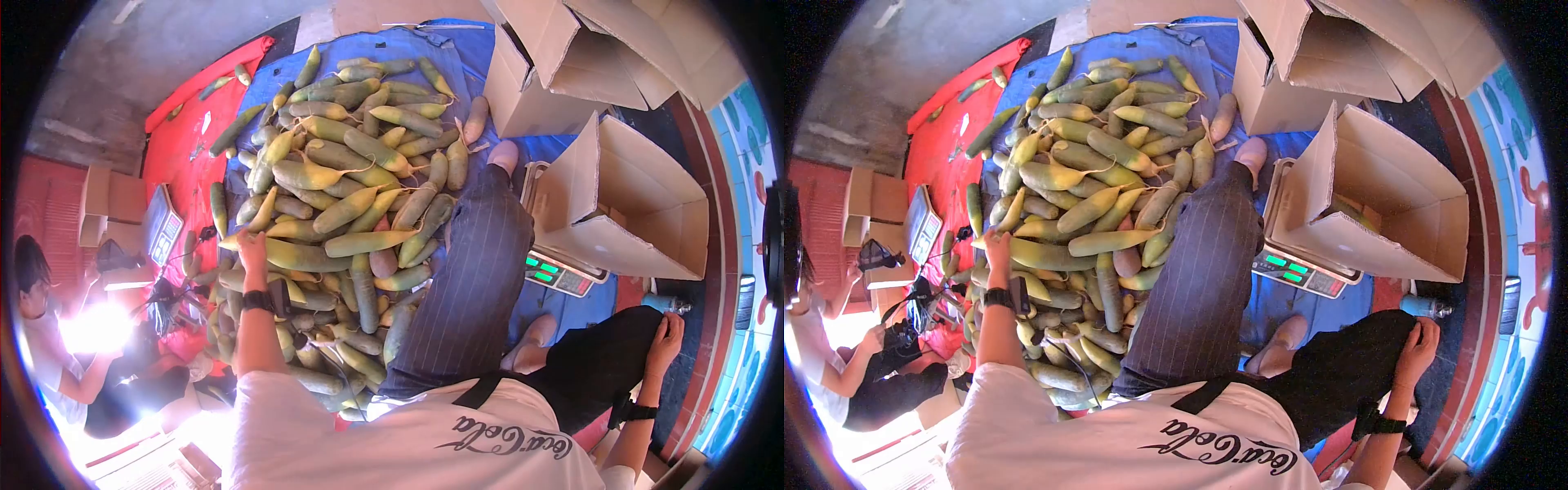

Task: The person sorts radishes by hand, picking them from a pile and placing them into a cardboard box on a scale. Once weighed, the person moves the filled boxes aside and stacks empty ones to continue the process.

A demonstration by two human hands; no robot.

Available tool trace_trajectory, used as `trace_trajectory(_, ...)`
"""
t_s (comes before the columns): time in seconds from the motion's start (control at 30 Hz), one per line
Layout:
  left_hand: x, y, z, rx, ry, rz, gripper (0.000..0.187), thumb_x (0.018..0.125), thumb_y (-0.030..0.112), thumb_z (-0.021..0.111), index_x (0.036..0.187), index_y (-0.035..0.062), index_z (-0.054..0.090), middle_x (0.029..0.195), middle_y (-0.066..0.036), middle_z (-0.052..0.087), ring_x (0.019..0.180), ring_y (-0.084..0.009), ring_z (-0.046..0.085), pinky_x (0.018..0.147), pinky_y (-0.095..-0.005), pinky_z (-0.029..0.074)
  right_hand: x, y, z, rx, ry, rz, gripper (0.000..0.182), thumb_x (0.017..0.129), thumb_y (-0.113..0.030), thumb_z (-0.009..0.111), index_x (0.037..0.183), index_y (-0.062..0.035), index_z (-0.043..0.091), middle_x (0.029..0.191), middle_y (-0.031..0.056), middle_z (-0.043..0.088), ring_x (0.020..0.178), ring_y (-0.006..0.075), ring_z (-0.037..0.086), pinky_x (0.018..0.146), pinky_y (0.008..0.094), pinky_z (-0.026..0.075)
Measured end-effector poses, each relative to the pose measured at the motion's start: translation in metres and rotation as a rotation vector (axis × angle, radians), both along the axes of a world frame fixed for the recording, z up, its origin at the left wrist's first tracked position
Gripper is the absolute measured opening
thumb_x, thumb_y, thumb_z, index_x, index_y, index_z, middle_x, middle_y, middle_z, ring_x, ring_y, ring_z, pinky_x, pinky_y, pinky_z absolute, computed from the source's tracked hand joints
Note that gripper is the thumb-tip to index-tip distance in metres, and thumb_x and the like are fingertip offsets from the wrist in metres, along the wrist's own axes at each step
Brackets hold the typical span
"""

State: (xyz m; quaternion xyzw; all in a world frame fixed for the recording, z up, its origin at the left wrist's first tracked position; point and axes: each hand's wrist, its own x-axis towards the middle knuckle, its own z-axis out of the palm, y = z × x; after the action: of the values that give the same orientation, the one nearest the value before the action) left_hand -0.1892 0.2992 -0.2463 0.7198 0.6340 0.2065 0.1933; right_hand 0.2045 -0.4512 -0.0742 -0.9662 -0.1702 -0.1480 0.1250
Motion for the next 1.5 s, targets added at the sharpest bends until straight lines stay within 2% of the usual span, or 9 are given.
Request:
trace_trajectory(0.07,-0.005,-0.013,-0.005,-0.043,-0.211,0.098,0.049,0.075,0.018,0.070,0.116,0.0018,0.048,0.086,-0.008,0.058,0.076,-0.0201,0.055,0.071,-0.0340,0.045,0.000,-0.001,-0.002,0.014,-0.003,0.006,0.012,0.088,-0.005,0.050,0.094,0.0021,0.057,0.094,0.0165,0.056,0.090,0.0341,0.056,0.082,0.0376,0.044)
trace_trajectory(0.23,0.043,-0.112,0.016,-0.089,-0.443,-0.285,0.033,0.080,0.008,0.063,0.111,0.0041,0.053,0.098,-0.006,0.058,0.090,-0.0157,0.055,0.081,-0.0277,0.044,0.002,-0.009,-0.007,0.035,-0.033,0.047,0.011,0.088,-0.005,0.051,0.093,0.0026,0.057,0.094,0.0164,0.057,0.090,0.0331,0.057,0.082,0.0372,0.045)
trace_trajectory(0.43,0.064,-0.166,0.019,0.115,-0.234,-0.454,0.030,0.072,0.010,0.071,0.099,0.0034,0.057,0.093,-0.007,0.060,0.090,-0.0189,0.056,0.084,-0.0301,0.044,0.000,-0.017,-0.014,0.086,-0.068,0.048,0.010,0.087,-0.004,0.052,0.093,0.0024,0.057,0.096,0.0160,0.059,0.092,0.0321,0.058,0.083,0.0370,0.045)
trace_trajectory(0.5,0.062,-0.175,0.024,0.002,-0.266,-0.402,0.035,0.068,0.014,0.075,0.095,0.0024,0.056,0.097,-0.011,0.060,0.093,-0.0261,0.057,0.087,-0.0349,0.043,-0.004,-0.017,-0.013,0.099,-0.070,0.028,0.010,0.087,-0.004,0.052,0.093,0.0023,0.057,0.097,0.0159,0.059,0.092,0.0319,0.058,0.084,0.0368,0.045)
trace_trajectory(0.77,0.059,-0.169,0.032,-0.068,-0.263,-0.418,0.023,0.068,0.010,0.073,0.086,0.0074,0.059,0.080,-0.008,0.062,0.076,-0.0236,0.060,0.076,-0.0336,0.047,-0.010,-0.038,-0.019,0.160,-0.096,-0.015,0.010,0.087,-0.004,0.052,0.093,0.0026,0.057,0.098,0.0161,0.059,0.093,0.0315,0.057,0.085,0.0357,0.045)
trace_trajectory(0.93,0.067,-0.169,0.091,-0.097,-0.422,-0.292,0.016,0.070,0.008,0.072,0.080,0.0067,0.058,0.073,-0.002,0.059,0.070,-0.0104,0.053,0.067,-0.0263,0.045,-0.017,-0.036,-0.015,0.219,-0.085,-0.036,0.011,0.088,-0.006,0.051,0.092,0.0023,0.057,0.097,0.0154,0.059,0.093,0.0306,0.057,0.085,0.0358,0.044)
trace_trajectory(1.17,0.094,-0.204,0.220,-0.152,-0.932,-0.293,0.012,0.075,0.004,0.065,0.083,0.0054,0.056,0.077,-0.005,0.061,0.076,-0.0145,0.058,0.073,-0.0279,0.047,-0.016,-0.037,-0.014,0.218,-0.060,0.001,0.012,0.086,-0.003,0.052,0.095,0.0025,0.058,0.100,0.0176,0.059,0.095,0.0327,0.056,0.087,0.0375,0.044)
trace_trajectory(1.33,0.114,-0.238,0.288,-0.204,-1.295,-0.549,0.016,0.080,0.015,0.060,0.088,0.0063,0.048,0.088,-0.012,0.056,0.088,-0.0256,0.056,0.081,-0.0402,0.047,-0.039,0.019,0.025,0.296,-0.017,0.125,0.023,0.081,-0.002,0.056,0.104,0.0007,0.057,0.108,0.0186,0.057,0.102,0.0340,0.054,0.090,0.0390,0.042)
trace_trajectory(1.5,0.142,-0.285,0.312,-0.263,-1.334,-0.814,0.018,0.081,0.020,0.057,0.085,0.0064,0.046,0.084,-0.010,0.049,0.085,-0.0244,0.048,0.089,-0.0434,0.040,-0.084,0.109,0.090,0.503,0.204,0.490,0.049,0.067,-0.010,0.067,0.114,-0.0012,0.056,0.119,0.0171,0.054,0.109,0.0327,0.053,0.096,0.0398,0.040)
